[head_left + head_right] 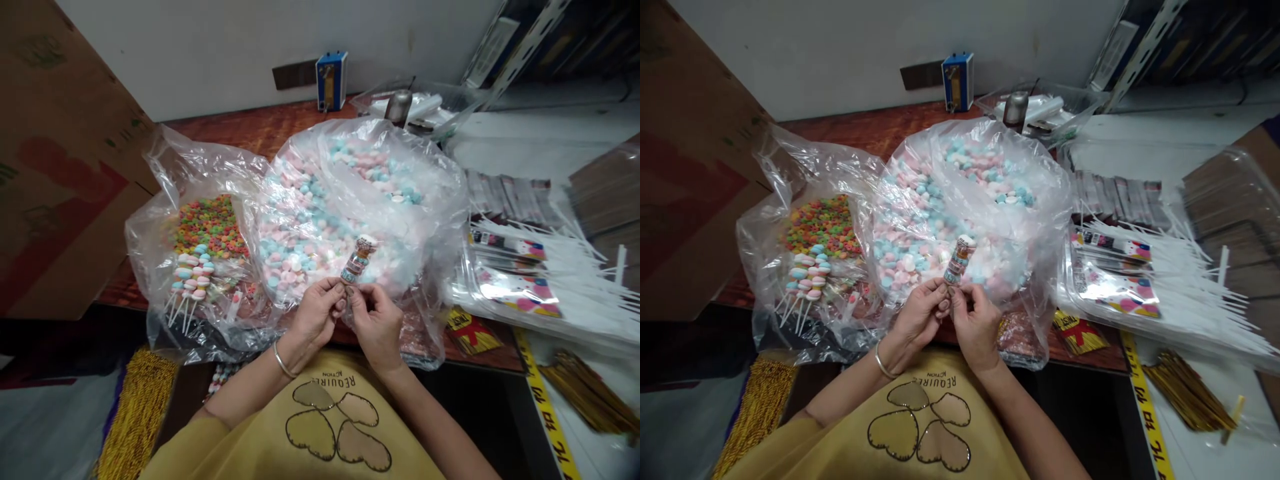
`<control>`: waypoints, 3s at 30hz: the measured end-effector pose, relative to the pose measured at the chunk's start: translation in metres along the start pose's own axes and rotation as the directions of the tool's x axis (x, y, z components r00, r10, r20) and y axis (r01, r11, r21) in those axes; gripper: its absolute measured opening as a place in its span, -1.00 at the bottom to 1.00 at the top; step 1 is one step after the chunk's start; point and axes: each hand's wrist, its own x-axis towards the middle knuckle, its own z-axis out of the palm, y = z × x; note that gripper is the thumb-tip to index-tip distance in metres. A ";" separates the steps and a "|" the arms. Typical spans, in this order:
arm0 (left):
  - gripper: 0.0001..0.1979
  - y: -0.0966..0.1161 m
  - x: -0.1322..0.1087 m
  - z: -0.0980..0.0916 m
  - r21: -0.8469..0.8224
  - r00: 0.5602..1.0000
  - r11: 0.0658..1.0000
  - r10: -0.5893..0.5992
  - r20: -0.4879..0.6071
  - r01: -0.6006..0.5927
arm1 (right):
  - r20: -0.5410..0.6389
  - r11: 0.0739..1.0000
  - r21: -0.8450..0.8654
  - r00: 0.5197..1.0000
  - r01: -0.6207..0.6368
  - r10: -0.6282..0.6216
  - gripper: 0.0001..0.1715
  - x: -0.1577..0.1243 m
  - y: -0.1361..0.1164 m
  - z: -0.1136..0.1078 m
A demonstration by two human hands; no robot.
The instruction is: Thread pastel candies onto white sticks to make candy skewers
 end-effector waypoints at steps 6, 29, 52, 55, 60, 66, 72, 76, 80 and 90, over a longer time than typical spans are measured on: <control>-0.54 0.000 -0.001 0.004 -0.155 0.996 0.984 -0.082 0.040 0.087 | 0.027 0.975 0.023 0.975 0.222 -0.222 -0.89 0.009 0.001 -0.004; -0.81 0.079 -0.048 -0.022 0.572 0.537 0.080 0.467 0.702 -0.817 | 0.314 0.875 -0.067 0.842 0.480 -0.438 -0.88 0.033 -0.030 -0.050; -0.49 0.050 -0.017 -0.039 0.588 0.663 0.314 0.266 0.699 -0.746 | 0.537 0.938 0.277 0.843 -0.208 0.028 -0.74 0.029 -0.032 -0.028; -0.42 0.063 -0.027 -0.040 0.513 0.619 0.406 0.192 0.761 -0.756 | 0.548 0.885 0.329 0.830 -0.329 0.105 -0.73 0.027 -0.030 -0.019; -0.57 0.068 -0.056 -0.057 0.625 0.685 0.289 0.391 0.615 -0.725 | 0.653 0.796 0.413 0.753 -0.442 0.079 -0.74 0.010 -0.040 0.016; -0.73 0.097 -0.161 -0.130 0.879 0.769 0.247 0.612 0.185 -0.408 | 0.779 0.905 0.369 0.601 -0.213 -0.176 -0.76 0.002 -0.061 0.044; -0.47 0.095 -0.250 -0.219 0.875 0.834 0.065 0.277 -0.478 0.480 | 0.770 0.939 0.287 0.629 -0.192 -0.107 -0.68 0.023 -0.041 0.038; -0.42 0.080 -0.212 -0.218 0.867 0.856 0.070 0.136 -0.499 0.494 | 0.631 0.983 0.176 0.773 -0.058 -0.068 -0.70 0.045 -0.028 0.021; -0.59 0.079 -0.147 -0.172 0.944 0.990 0.306 -0.096 -0.100 0.125 | 0.403 0.999 0.012 0.914 0.045 -0.046 -0.73 0.069 -0.017 -0.015; -0.52 0.071 -0.031 -0.073 0.677 0.668 0.470 -0.219 0.712 -0.567 | 0.310 0.980 -0.183 0.942 -0.077 0.131 -0.70 0.018 0.003 -0.110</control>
